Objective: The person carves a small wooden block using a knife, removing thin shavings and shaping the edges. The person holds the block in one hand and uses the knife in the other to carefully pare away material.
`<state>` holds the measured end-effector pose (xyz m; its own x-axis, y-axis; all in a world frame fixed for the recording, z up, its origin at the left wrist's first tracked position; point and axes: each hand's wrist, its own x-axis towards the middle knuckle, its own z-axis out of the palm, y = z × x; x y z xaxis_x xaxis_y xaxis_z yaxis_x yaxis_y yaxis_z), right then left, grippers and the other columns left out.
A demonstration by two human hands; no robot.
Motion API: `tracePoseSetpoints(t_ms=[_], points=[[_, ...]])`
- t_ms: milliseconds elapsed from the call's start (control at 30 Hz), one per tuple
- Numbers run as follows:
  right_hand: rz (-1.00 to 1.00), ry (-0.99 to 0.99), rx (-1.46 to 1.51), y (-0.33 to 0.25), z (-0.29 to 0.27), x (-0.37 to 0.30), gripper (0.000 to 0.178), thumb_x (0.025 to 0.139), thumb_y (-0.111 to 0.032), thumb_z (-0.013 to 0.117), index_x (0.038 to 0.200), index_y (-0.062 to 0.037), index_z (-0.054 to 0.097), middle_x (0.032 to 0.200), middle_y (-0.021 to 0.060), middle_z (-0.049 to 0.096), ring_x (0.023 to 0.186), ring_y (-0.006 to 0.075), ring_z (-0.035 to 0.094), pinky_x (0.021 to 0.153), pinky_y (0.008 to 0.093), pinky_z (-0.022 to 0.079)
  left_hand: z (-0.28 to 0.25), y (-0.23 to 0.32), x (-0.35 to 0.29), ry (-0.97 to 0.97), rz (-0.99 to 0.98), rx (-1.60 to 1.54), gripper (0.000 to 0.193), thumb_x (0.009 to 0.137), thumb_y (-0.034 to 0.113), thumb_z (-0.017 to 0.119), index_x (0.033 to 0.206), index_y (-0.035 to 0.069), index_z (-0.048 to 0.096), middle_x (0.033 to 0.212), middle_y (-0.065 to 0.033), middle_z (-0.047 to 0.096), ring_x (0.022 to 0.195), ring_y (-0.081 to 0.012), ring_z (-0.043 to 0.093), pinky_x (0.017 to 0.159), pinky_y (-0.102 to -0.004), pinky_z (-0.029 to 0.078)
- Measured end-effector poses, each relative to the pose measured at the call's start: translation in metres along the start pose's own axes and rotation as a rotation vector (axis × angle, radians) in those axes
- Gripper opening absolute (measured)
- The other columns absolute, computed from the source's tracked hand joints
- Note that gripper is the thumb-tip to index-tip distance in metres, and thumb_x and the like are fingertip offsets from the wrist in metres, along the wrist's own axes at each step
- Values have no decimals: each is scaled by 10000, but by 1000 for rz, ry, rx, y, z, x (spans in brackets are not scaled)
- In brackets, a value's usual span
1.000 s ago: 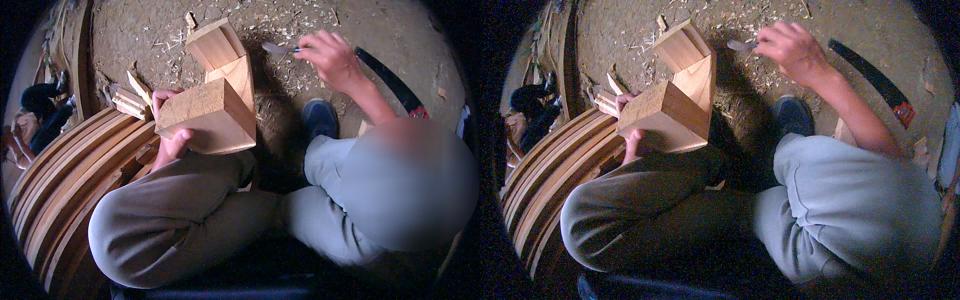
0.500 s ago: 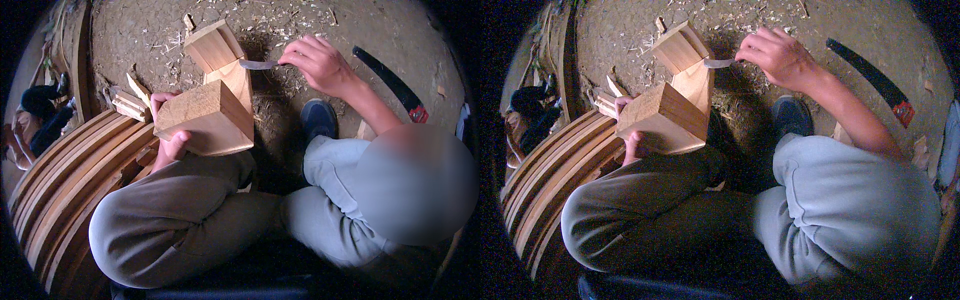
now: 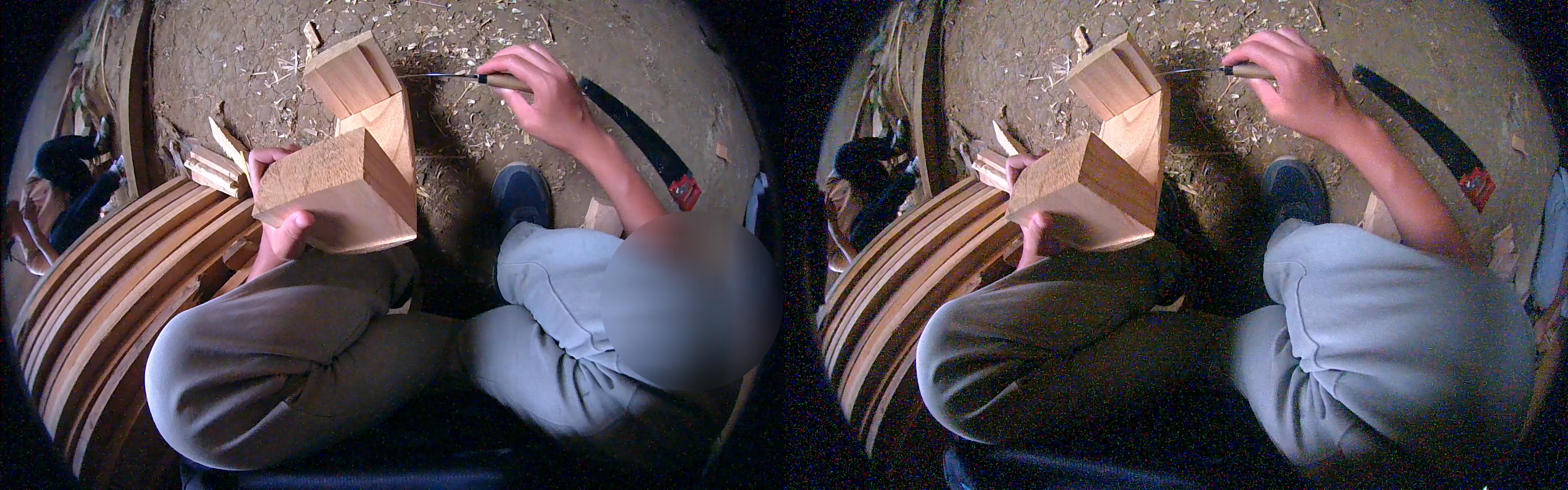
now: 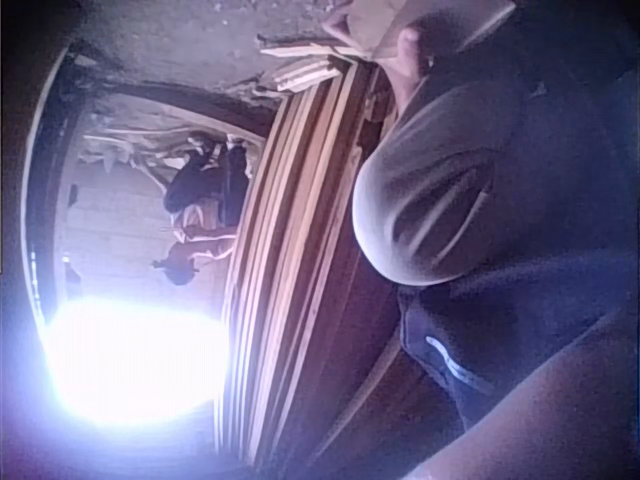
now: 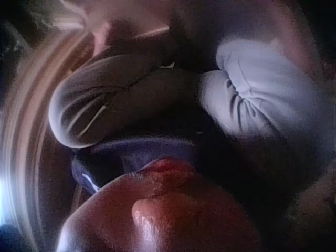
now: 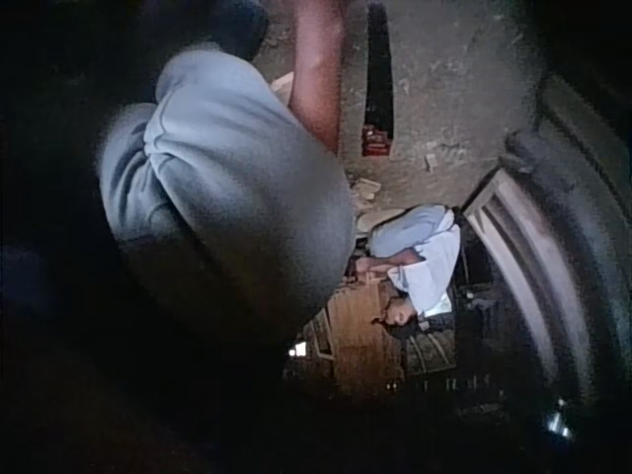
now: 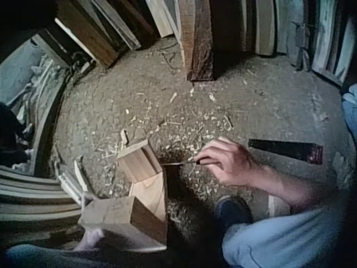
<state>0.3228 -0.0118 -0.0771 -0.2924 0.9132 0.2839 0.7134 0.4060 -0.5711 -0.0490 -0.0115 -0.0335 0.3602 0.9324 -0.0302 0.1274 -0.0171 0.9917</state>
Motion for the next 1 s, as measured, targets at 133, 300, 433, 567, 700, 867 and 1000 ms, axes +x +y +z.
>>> tracePoseSetpoints(t_ms=[133,300,433,567,700,867,1000], points=[[64,-25,113,-1,7,4,266,752,-75,648,1017,-85,628,979,125,620,960,323,589,862,388,473,-1,1,1,-7,12,-8,868,593,549,786,1130,20,355,1084,-114,444,1026,-200,448,906,-365,350],[129,-35,148,9,17,1,276,767,-68,659,1042,-74,639,984,123,628,933,313,608,828,377,483,1,3,0,7,-3,-1,864,590,548,785,1127,21,360,1076,-112,446,1020,-199,450,902,-362,353],[257,-42,72,18,19,-6,278,777,-66,656,1055,-73,648,996,119,635,929,298,620,815,355,487,-2,0,-1,5,-9,8,862,587,546,784,1126,21,364,1073,-113,448,1016,-200,454,900,-365,356],[233,-13,83,22,8,-3,282,761,-89,660,1043,-89,648,983,131,641,912,317,628,813,372,500,1,3,0,10,-8,9,857,588,542,783,1126,22,362,1073,-117,451,1015,-202,459,901,-367,362],[259,-65,127,10,7,4,281,774,-87,666,1055,-77,653,970,122,654,909,283,640,818,341,492,1,3,-1,11,-24,8,856,590,538,782,1127,25,356,1076,-121,453,1014,-204,463,902,-366,364],[194,-60,86,2,17,13,233,793,-102,639,1023,-72,654,1000,134,656,915,312,631,805,375,499,3,5,0,12,-22,-12,858,594,542,779,1127,23,352,1074,-124,455,1010,-203,465,899,-363,365],[272,-94,-139,2,5,19,216,789,-114,620,1000,-81,655,979,131,656,916,326,623,791,411,504,0,-1,1,4,-8,4,853,596,552,775,1120,21,361,1071,-121,454,1011,-202,461,901,-361,362]])
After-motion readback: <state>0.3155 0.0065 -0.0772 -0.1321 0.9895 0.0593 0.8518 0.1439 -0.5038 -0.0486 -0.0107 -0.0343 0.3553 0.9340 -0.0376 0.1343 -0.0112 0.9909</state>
